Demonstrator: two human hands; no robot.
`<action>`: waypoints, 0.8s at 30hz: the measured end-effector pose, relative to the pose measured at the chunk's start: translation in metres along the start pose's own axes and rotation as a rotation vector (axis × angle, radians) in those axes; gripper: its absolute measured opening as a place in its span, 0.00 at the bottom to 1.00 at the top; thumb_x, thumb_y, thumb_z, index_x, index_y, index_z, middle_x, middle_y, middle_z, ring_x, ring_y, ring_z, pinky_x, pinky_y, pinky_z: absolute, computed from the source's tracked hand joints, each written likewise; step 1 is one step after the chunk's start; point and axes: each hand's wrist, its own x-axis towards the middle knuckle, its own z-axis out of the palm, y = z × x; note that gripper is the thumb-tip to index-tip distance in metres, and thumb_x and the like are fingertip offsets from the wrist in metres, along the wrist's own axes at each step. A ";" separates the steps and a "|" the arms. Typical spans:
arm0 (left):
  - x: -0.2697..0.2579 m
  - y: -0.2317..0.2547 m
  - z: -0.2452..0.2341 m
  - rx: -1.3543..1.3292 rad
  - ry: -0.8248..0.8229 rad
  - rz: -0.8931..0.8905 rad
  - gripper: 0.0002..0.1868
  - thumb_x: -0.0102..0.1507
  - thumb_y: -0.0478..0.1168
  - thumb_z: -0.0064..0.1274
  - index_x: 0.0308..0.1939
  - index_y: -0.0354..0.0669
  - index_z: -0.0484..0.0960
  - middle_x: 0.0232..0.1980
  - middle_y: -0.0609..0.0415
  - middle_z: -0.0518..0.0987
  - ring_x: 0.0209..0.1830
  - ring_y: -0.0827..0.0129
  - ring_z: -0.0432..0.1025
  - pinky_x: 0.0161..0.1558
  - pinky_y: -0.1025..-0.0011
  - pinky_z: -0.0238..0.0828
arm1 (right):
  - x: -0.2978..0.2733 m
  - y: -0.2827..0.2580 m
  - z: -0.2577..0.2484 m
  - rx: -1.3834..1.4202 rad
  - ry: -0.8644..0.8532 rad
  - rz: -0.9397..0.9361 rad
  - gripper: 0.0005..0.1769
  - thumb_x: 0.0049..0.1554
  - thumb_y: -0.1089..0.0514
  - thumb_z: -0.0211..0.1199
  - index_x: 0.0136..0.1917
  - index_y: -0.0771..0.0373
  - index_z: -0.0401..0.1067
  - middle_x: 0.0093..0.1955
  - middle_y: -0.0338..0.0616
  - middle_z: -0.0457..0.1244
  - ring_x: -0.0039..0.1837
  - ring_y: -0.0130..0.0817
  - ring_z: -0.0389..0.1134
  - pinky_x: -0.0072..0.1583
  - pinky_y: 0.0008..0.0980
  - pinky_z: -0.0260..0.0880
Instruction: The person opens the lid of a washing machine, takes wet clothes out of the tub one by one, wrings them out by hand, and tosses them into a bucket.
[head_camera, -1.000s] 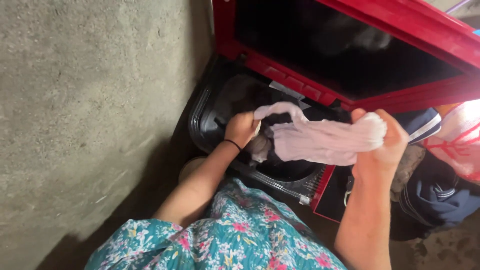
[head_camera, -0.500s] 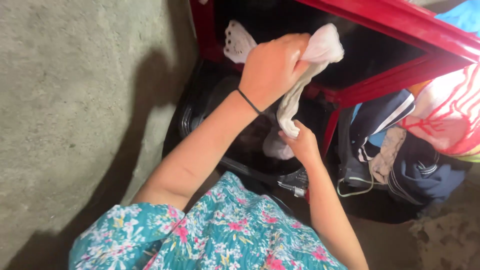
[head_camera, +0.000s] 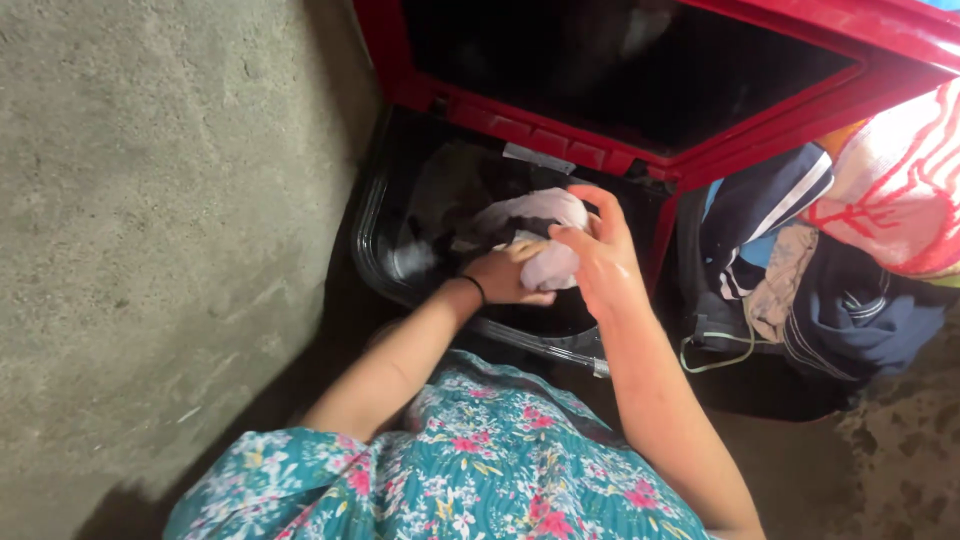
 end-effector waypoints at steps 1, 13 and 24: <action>-0.002 -0.001 0.013 0.018 0.078 -0.129 0.34 0.53 0.52 0.63 0.61 0.41 0.79 0.59 0.42 0.79 0.56 0.44 0.75 0.54 0.53 0.72 | 0.001 -0.002 0.006 0.008 -0.028 -0.001 0.30 0.54 0.72 0.62 0.69 0.61 0.63 0.57 0.49 0.64 0.58 0.36 0.68 0.56 0.33 0.71; 0.000 -0.012 -0.016 -0.235 0.363 -0.851 0.25 0.59 0.56 0.60 0.40 0.33 0.85 0.34 0.38 0.84 0.35 0.50 0.81 0.38 0.62 0.76 | 0.042 0.119 -0.070 -0.739 -0.051 -0.043 0.17 0.53 0.59 0.71 0.54 0.64 0.73 0.52 0.46 0.71 0.56 0.35 0.74 0.58 0.30 0.72; -0.015 -0.007 -0.022 -0.761 0.488 -0.954 0.20 0.62 0.46 0.61 0.49 0.31 0.85 0.40 0.54 0.84 0.36 0.74 0.74 0.38 0.72 0.70 | 0.058 0.172 -0.053 -0.394 0.024 0.015 0.11 0.58 0.69 0.49 0.44 0.67 0.73 0.36 0.38 0.62 0.38 0.24 0.58 0.41 0.26 0.58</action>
